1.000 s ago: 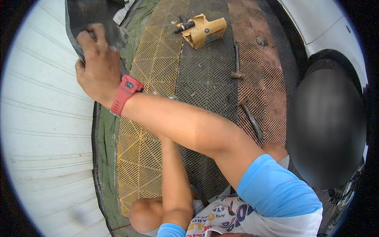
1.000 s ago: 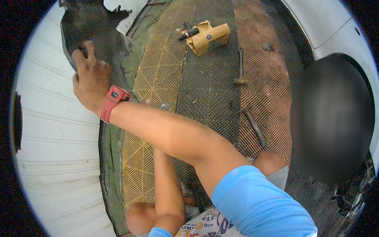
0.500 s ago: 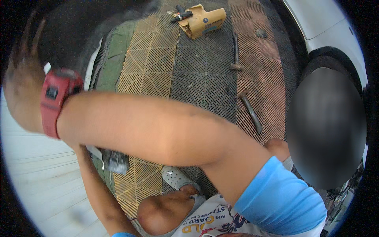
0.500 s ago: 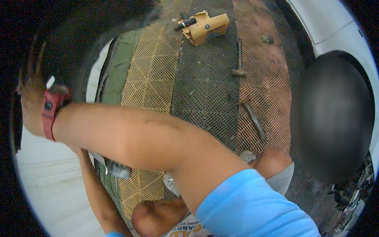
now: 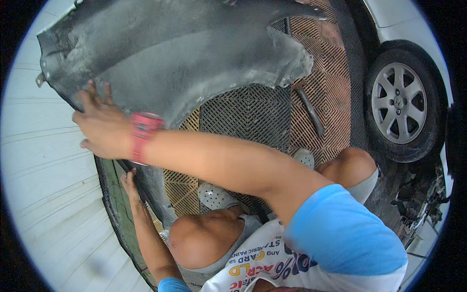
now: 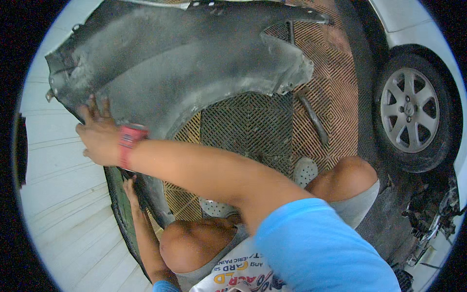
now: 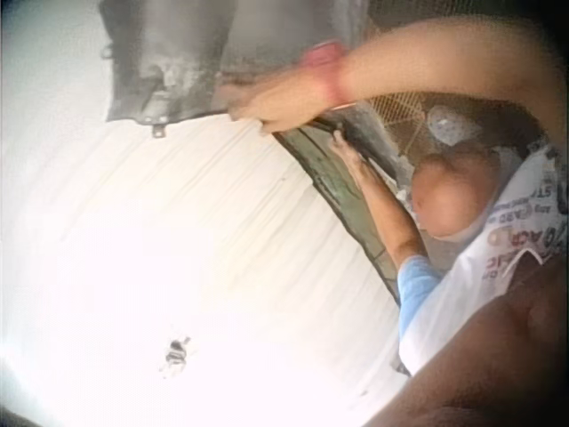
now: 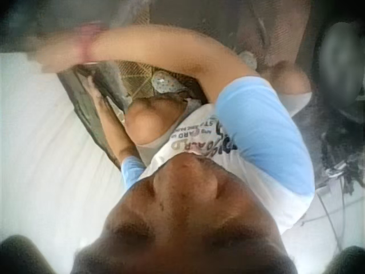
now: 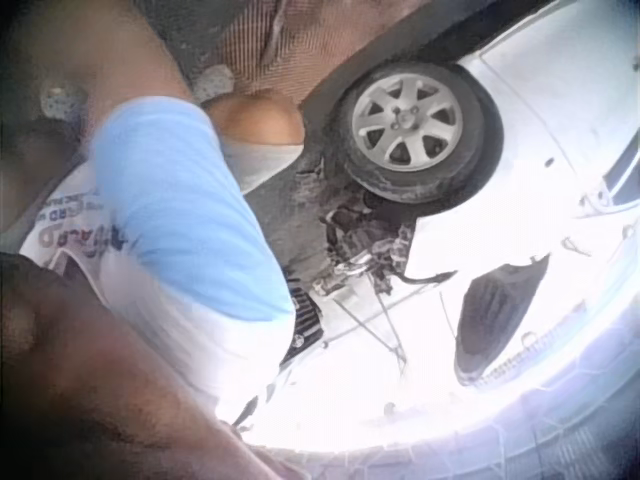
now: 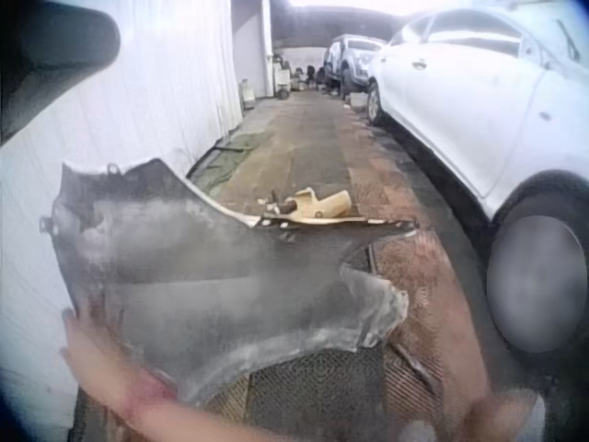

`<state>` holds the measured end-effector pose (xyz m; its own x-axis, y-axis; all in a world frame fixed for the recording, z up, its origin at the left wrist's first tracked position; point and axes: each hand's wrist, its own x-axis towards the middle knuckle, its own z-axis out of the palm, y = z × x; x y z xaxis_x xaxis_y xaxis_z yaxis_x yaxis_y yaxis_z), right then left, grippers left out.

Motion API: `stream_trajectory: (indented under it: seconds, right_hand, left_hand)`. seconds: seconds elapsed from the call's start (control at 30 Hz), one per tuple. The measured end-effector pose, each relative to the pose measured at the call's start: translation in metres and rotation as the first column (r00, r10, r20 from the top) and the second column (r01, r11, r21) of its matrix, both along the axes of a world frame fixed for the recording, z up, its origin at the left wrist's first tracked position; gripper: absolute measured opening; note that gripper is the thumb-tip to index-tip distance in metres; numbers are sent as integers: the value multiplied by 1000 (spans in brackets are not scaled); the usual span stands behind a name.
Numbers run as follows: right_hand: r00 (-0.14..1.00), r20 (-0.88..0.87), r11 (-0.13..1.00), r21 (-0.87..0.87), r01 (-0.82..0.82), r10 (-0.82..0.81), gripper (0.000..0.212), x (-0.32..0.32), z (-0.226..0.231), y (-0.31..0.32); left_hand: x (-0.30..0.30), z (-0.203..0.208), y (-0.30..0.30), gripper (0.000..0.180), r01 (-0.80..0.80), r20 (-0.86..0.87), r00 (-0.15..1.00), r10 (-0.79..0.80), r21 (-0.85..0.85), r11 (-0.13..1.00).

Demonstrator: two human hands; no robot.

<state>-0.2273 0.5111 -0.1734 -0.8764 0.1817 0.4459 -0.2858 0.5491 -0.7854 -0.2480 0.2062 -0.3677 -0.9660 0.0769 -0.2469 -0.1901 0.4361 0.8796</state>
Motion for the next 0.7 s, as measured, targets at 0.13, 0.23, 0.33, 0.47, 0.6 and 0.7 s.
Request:
stream_trajectory:
  seconds: [0.13,0.23,0.33,0.47,0.6,0.7]
  right_hand:
    - [830,-211,850,-2,527,-516,47,104,-80,92]
    - [246,-101,262,-195,945,-964,46,193,-177,213]
    - [-157,229,-56,393,918,-961,73,345,-305,310]
    - [-151,522,302,679,669,-840,78,425,-355,288]
    - [-51,590,505,731,459,-806,69,465,-369,277]
    - [62,544,498,709,500,-837,53,466,-373,277]
  left_hand:
    - [8,-25,-38,38,-17,297,955,23,-24,1000]
    - [23,-28,-30,37,-61,241,966,96,-148,987]
    - [23,-50,-39,37,-132,335,932,139,-43,990]
    - [23,-93,-82,38,-181,401,900,171,-11,983]
    - [23,-107,-66,42,-254,533,815,225,-20,967]
    - [15,-120,-64,45,-233,595,784,179,15,972]
